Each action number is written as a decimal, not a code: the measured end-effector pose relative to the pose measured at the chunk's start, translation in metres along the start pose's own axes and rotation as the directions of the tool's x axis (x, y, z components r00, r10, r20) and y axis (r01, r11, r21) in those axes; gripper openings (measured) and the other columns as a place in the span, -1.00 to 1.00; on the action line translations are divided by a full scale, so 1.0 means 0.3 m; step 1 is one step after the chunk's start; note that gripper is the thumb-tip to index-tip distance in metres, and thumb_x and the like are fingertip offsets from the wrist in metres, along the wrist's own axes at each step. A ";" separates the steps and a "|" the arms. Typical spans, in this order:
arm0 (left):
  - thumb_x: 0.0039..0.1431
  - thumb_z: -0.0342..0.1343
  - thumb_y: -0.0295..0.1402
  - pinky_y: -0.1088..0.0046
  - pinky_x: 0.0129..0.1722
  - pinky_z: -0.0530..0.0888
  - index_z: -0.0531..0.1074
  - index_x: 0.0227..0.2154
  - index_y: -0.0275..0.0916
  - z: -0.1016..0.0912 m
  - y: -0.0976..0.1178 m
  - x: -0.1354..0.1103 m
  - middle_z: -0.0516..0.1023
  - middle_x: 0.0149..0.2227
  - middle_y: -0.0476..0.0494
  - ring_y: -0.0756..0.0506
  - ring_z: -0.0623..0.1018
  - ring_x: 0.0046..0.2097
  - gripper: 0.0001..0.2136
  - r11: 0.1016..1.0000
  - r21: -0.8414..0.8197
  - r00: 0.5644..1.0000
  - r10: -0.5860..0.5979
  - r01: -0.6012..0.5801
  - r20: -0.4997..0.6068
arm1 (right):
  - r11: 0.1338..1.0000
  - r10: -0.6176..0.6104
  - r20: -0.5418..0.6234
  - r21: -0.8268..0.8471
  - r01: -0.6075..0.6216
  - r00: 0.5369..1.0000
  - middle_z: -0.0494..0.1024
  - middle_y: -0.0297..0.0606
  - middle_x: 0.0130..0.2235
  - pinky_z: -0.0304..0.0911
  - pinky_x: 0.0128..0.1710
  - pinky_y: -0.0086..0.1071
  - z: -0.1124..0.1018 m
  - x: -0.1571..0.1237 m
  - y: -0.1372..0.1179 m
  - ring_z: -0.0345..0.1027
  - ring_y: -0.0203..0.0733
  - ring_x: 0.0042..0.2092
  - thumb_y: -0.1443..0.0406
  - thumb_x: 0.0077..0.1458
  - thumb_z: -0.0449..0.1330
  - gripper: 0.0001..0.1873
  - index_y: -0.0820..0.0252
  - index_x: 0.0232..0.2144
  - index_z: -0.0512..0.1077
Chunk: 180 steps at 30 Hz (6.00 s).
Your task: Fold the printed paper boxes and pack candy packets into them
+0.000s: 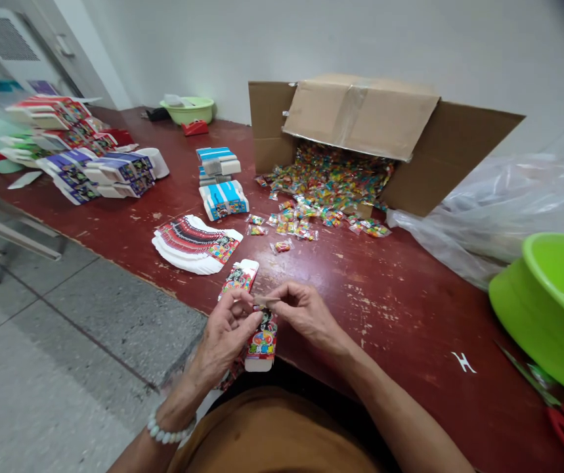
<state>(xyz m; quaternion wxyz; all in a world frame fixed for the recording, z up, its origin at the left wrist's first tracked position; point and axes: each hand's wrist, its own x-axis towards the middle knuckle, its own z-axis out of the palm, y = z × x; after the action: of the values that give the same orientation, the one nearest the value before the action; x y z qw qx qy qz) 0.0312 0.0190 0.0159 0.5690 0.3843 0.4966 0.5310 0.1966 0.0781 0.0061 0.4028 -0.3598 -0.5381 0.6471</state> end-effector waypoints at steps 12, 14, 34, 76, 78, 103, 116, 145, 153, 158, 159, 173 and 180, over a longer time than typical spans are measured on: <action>0.16 0.09 0.25 0.53 -0.65 0.41 0.46 -0.21 -0.27 0.028 -0.015 -0.014 0.58 -0.51 -0.08 -0.03 0.51 -0.62 -0.42 0.906 -0.168 0.920 -0.374 0.389 0.115 | 0.996 0.086 0.135 -0.038 -0.081 0.987 0.59 -0.32 -0.44 0.31 -0.47 -0.41 0.010 0.001 -0.021 0.41 -0.29 -0.51 0.00 0.07 0.36 -0.63 0.19 -0.37 0.48; 0.10 0.10 0.30 0.55 -0.68 0.35 0.48 -0.22 -0.27 0.026 -0.016 -0.006 0.58 -0.52 -0.09 -0.02 0.50 -0.63 -0.37 0.923 -0.119 0.930 -0.355 0.365 0.096 | 0.992 0.124 0.144 -0.012 -0.124 0.982 0.61 -0.30 -0.41 0.28 -0.49 -0.43 0.008 0.016 -0.036 0.40 -0.30 -0.51 0.07 0.01 0.40 -0.66 0.21 -0.36 0.50; 0.02 0.06 0.39 0.52 -0.67 0.34 0.57 -0.26 -0.36 0.015 -0.045 0.010 0.51 -0.65 -0.13 -0.05 0.45 -0.67 -0.23 0.949 0.037 0.948 -0.314 0.313 0.047 | 0.925 -0.060 0.159 -0.363 0.114 0.986 0.66 -0.27 -0.33 0.27 -0.39 -0.45 -0.019 0.044 -0.034 0.41 -0.31 -0.40 0.28 0.15 0.30 -0.89 0.21 -0.31 0.60; 0.02 0.20 -0.36 0.44 -0.41 0.44 0.33 0.01 -0.17 -0.109 -0.059 -0.120 0.56 -0.41 0.00 -0.06 0.50 -0.45 -0.56 0.961 0.099 0.953 -0.270 0.258 0.141 | 0.900 -0.130 0.288 -0.367 0.235 0.949 0.51 -0.32 -0.26 0.28 -0.27 -0.40 0.037 -0.004 -0.051 0.35 -0.30 -0.31 0.31 0.21 0.23 -0.78 0.16 -0.08 0.40; 0.00 0.20 -0.39 0.44 -0.43 0.43 0.37 -0.06 -0.15 -0.081 -0.056 -0.120 0.56 -0.42 0.01 -0.06 0.49 -0.46 -0.61 0.969 0.112 0.965 -0.235 0.222 0.118 | 0.915 -0.093 0.277 -0.356 0.192 0.956 0.52 -0.33 -0.31 0.27 -0.33 -0.42 0.048 -0.006 -0.051 0.35 -0.31 -0.36 0.29 0.18 0.27 -0.87 0.18 -0.21 0.43; 0.04 0.31 0.12 0.39 -0.57 0.53 0.46 -0.21 -0.20 -0.026 -0.017 -0.071 0.63 -0.48 -0.10 -0.12 0.56 -0.55 -0.52 0.843 -0.363 0.918 -0.370 0.397 0.145 | 0.909 -0.231 0.236 -0.293 0.295 0.944 0.64 -0.17 -0.11 0.41 0.04 -0.18 0.067 -0.036 0.004 0.50 -0.10 -0.06 0.07 0.23 0.29 -0.76 0.07 -0.30 0.62; 0.12 0.21 0.17 0.46 -0.61 0.45 0.37 0.20 -0.28 -0.021 -0.023 -0.072 0.65 -0.43 -0.13 -0.11 0.57 -0.55 -0.26 0.886 -0.357 0.955 -0.288 0.294 0.073 | 0.944 0.171 0.291 0.226 -0.242 0.941 0.62 -0.15 -0.03 0.40 -0.61 -0.40 0.120 -0.006 -0.009 0.39 -0.37 -0.51 0.04 -0.03 0.45 -0.59 0.24 -0.48 0.44; 0.19 0.15 -0.09 0.25 -0.09 0.47 0.46 0.04 -0.22 -0.244 -0.136 -0.015 0.56 -0.11 -0.21 -0.15 0.51 -0.21 -0.57 0.722 0.687 0.851 0.407 -0.077 -0.332 | 0.554 0.015 0.051 -0.832 0.034 0.999 0.31 -0.23 -0.06 0.22 -0.05 -0.24 0.058 0.323 0.081 0.28 -0.07 -0.01 0.20 -0.10 0.53 -0.54 0.17 -0.18 0.48; 0.25 0.12 -0.03 0.27 -0.05 0.51 0.55 0.08 -0.24 -0.204 -0.020 0.107 0.68 -0.05 -0.22 -0.27 0.60 -0.03 -0.52 0.836 0.534 0.992 0.112 -0.128 0.062 | 0.732 -0.243 0.097 -0.634 0.248 0.965 0.32 -0.33 -0.25 0.19 -0.16 -0.37 0.024 0.239 0.033 0.27 -0.22 -0.16 0.41 0.10 0.40 -0.87 0.19 -0.43 0.51; 0.23 0.15 -0.06 0.42 -0.27 0.48 0.64 -0.05 -0.26 -0.164 0.021 0.090 0.71 -0.20 -0.13 -0.20 0.59 -0.21 -0.58 0.844 0.522 0.991 0.076 -0.124 0.112 | 0.557 -0.212 0.205 -0.778 0.291 0.955 0.38 -0.29 -0.21 0.15 -0.20 -0.37 0.037 0.191 -0.060 0.29 -0.20 -0.16 0.32 0.06 0.46 -0.85 0.17 -0.35 0.55; 0.23 0.14 -0.06 0.43 -0.29 0.47 0.64 -0.05 -0.26 -0.159 0.024 0.088 0.70 -0.21 -0.12 -0.19 0.58 -0.22 -0.58 0.825 0.549 0.990 0.093 -0.135 0.105 | 0.541 -0.183 0.204 -0.796 0.272 0.962 0.40 -0.29 -0.21 0.14 -0.23 -0.38 0.040 0.186 -0.074 0.30 -0.20 -0.17 0.30 0.05 0.47 -0.82 0.17 -0.33 0.55; 0.14 0.26 -0.01 0.43 -0.34 0.48 0.64 -0.15 -0.28 -0.102 0.088 0.082 0.67 -0.34 -0.12 -0.14 0.57 -0.31 -0.58 0.938 0.343 0.977 -0.114 0.046 0.179 | 0.748 -0.168 0.289 -0.586 0.313 0.942 0.45 -0.47 -0.50 0.09 -0.38 -0.49 -0.011 0.182 -0.079 0.27 -0.38 -0.44 0.39 0.03 0.38 -0.86 0.23 -0.45 0.45; -0.07 0.41 -0.10 0.38 -0.40 0.53 0.64 -0.37 -0.28 -0.107 0.105 0.083 0.67 -0.43 -0.24 -0.14 0.60 -0.44 -0.67 0.909 0.216 0.826 -0.414 0.356 0.383 | 0.859 -0.128 0.348 -0.429 0.279 0.929 0.45 -0.42 -0.48 0.13 -0.44 -0.49 -0.004 0.139 -0.070 0.27 -0.38 -0.46 0.32 0.08 0.33 -0.84 0.20 -0.47 0.43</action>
<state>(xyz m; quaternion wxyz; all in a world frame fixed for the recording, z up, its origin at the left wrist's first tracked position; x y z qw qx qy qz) -0.0084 0.0452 0.0354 0.7304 0.4188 0.4643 0.2749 0.1829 0.1186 0.0251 0.2816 -0.2819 -0.7703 0.4979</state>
